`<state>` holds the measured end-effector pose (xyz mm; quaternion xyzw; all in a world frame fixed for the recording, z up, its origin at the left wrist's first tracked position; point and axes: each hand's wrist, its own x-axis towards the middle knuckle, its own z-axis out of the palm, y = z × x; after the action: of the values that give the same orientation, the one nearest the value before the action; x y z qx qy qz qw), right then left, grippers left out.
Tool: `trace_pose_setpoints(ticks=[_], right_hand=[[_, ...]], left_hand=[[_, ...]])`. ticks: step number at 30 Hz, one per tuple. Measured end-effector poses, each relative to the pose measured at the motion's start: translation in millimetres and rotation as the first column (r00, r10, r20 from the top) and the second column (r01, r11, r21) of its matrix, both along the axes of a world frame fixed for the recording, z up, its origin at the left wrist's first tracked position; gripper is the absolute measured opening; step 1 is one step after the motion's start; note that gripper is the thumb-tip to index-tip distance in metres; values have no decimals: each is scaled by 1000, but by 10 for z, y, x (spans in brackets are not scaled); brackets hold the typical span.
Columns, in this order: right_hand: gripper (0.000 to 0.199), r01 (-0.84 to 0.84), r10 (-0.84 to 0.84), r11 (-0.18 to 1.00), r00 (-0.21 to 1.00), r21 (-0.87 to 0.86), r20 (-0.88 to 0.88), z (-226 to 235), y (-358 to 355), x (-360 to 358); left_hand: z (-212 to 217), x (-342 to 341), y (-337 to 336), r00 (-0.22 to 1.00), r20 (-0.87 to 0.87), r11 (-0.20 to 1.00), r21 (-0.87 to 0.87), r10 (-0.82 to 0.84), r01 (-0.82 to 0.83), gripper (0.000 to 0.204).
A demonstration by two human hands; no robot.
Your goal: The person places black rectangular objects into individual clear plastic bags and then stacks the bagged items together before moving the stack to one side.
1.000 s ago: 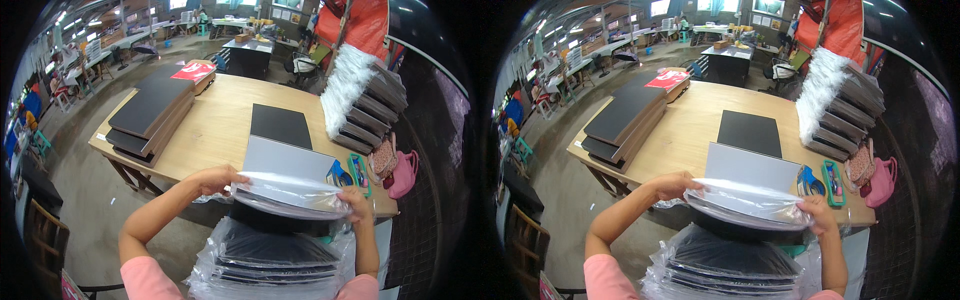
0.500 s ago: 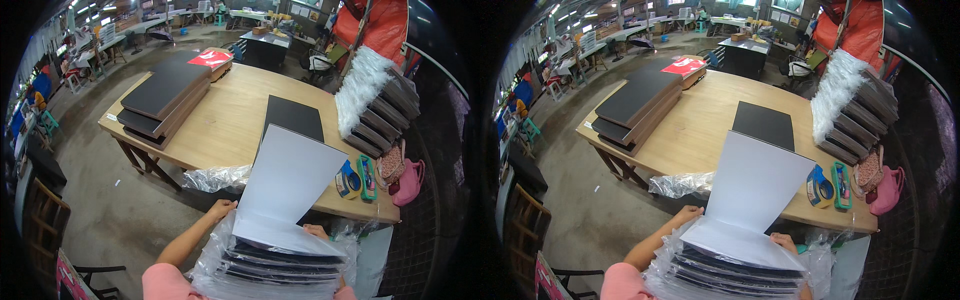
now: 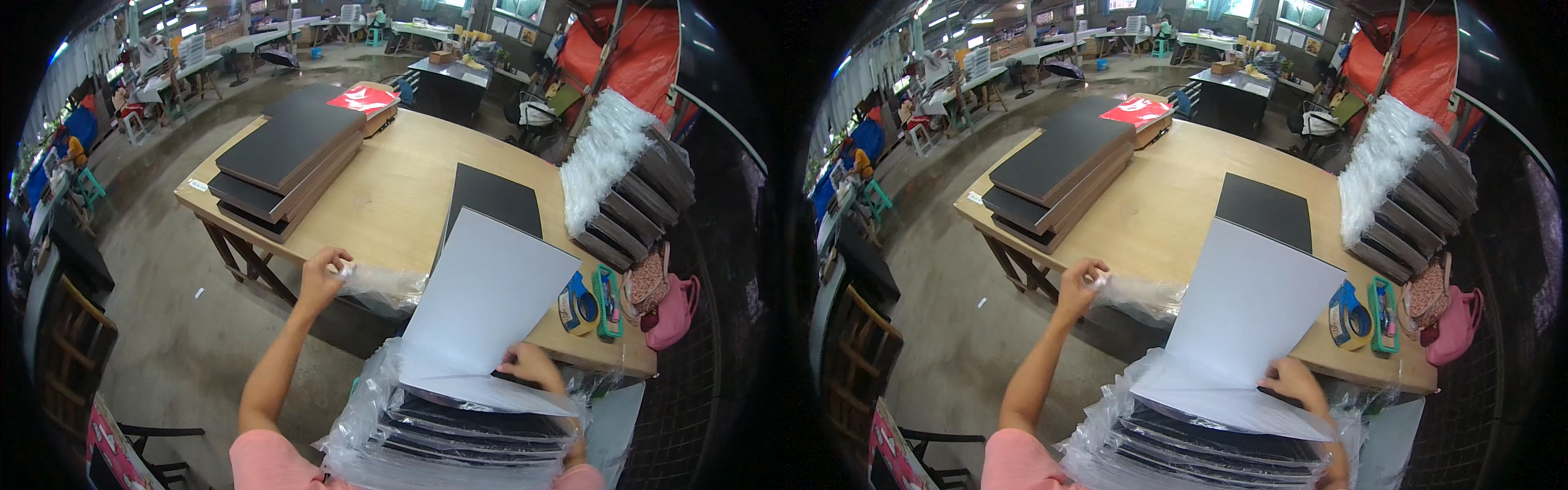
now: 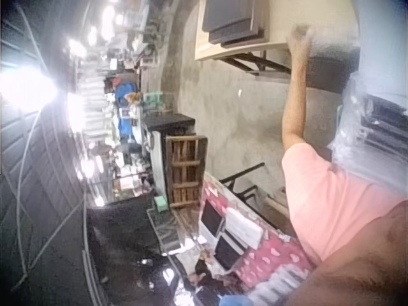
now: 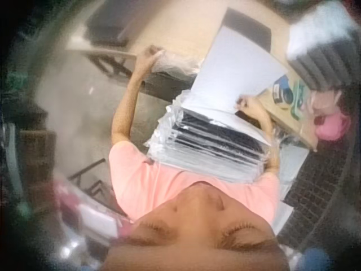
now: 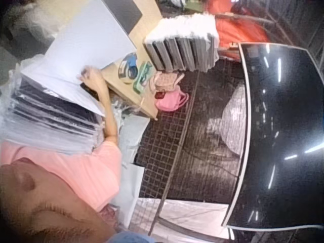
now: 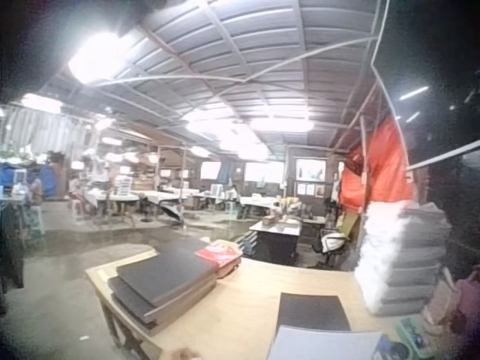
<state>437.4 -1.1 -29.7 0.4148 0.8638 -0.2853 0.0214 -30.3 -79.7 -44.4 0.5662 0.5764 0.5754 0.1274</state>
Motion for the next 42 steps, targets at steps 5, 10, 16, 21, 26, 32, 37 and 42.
trace_pose_setpoints(ticks=[5,10,16,21,26,32,37,42], right_hand=[[48,-202,275,959,827,197,-491,1540,-79,-1479],[47,-121,374,893,734,433,-567,1115,366,-2727],[8,-23,283,933,662,358,-694,1192,644,-2949],[6,36,290,919,614,393,-734,1185,675,-2991],[6,87,305,905,551,417,-776,1237,696,-3006],[11,-263,293,946,447,189,-845,1234,755,-3092],[24,-499,201,743,802,-446,-562,1525,155,-2482],[28,-332,346,930,651,156,-676,1492,30,-1840]], left_hand=[[726,230,325,967,219,988,-49,-132,146,16],[1181,503,281,935,353,992,-107,-23,65,21],[1072,234,308,948,318,1000,-8,-23,28,23],[1167,255,334,958,286,997,-73,7,14,27],[1098,163,310,980,146,975,-195,133,-103,34],[957,208,331,245,910,632,23,-334,775,36],[1418,235,6,274,581,156,-245,-766,957,45],[1636,501,51,147,526,49,-195,-838,980,48]])
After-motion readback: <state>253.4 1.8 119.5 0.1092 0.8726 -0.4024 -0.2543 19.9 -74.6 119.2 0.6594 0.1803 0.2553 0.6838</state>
